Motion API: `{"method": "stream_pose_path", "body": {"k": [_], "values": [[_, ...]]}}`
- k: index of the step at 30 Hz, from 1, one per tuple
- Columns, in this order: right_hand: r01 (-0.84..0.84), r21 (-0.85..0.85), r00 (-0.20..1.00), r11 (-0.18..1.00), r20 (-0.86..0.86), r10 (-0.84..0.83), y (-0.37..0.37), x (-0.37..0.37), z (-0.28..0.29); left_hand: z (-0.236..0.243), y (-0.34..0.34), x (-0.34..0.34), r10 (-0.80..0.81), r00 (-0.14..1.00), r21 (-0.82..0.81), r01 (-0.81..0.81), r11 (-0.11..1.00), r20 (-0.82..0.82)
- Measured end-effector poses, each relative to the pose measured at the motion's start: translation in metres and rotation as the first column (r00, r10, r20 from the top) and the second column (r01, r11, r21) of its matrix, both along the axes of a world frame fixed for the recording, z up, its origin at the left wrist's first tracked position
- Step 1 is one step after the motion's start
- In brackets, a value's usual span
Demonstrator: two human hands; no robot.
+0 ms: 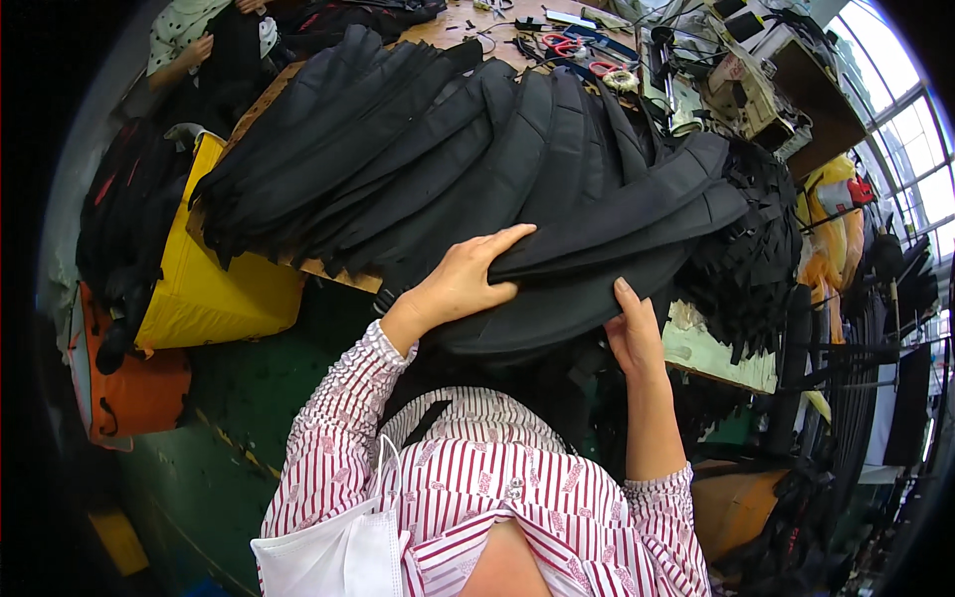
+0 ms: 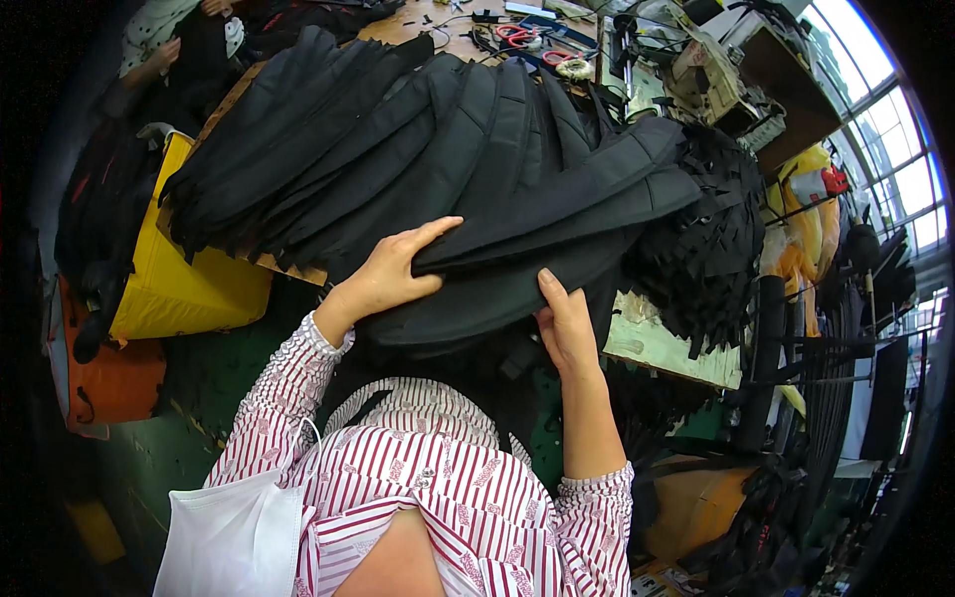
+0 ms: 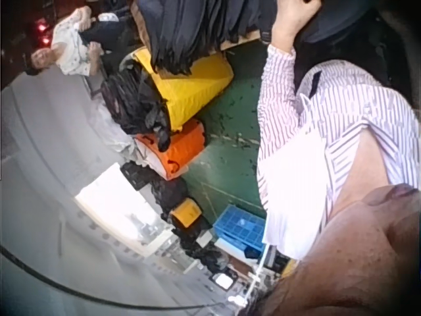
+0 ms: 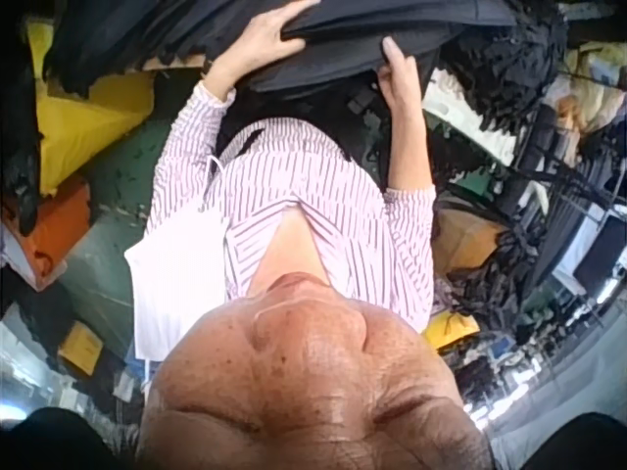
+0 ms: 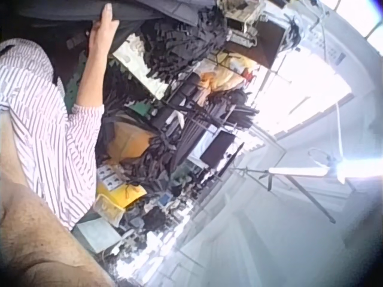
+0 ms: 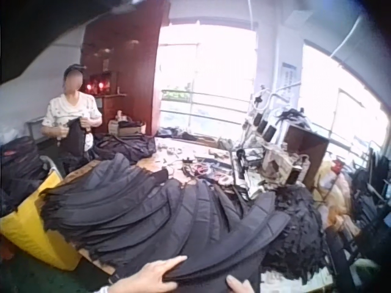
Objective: The person attaches plastic buckles to black fabric straps by hand. They pick up straps from a large pile on the table, thread them through the buckles, and place the assembled parts into a stack.
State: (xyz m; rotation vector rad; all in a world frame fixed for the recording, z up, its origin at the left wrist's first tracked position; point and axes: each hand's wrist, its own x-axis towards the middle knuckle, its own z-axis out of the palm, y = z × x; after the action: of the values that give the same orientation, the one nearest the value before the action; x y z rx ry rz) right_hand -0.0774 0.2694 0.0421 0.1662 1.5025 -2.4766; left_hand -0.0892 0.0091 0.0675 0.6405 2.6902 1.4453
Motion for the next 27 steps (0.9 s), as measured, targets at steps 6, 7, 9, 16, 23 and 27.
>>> {"method": "stream_pose_path", "body": {"k": [6,7,9,16,23,27], "values": [[0.022,0.122,1.0,0.992,-0.015,-0.02,-0.013,0.008,0.033,-0.006,-0.002,0.0,0.248,0.962,0.272,-0.209,0.939,-0.118],[0.003,0.306,0.998,0.952,0.063,-0.023,-0.01,0.008,0.036,0.0,-0.006,0.002,0.305,0.946,0.301,-0.259,0.918,-0.114],[0.027,0.269,0.999,0.963,-0.045,-0.016,-0.014,0.012,0.048,0.004,-0.014,0.006,0.359,0.933,0.386,-0.323,0.864,-0.023],[0.012,0.196,0.989,0.98,-0.144,0.017,-0.011,-0.033,0.079,-0.002,-0.028,0.025,0.488,0.821,0.258,-0.423,0.869,-0.297],[0.274,0.807,0.941,0.524,-0.337,0.025,-0.003,-0.079,0.026,-0.034,-0.016,0.05,0.334,0.924,-0.118,-0.358,0.926,-0.183],[0.366,0.571,0.885,0.735,-0.458,-0.086,0.016,-0.092,-0.011,-0.016,-0.012,0.057,0.26,0.963,-0.1,-0.267,0.959,-0.077]]}}
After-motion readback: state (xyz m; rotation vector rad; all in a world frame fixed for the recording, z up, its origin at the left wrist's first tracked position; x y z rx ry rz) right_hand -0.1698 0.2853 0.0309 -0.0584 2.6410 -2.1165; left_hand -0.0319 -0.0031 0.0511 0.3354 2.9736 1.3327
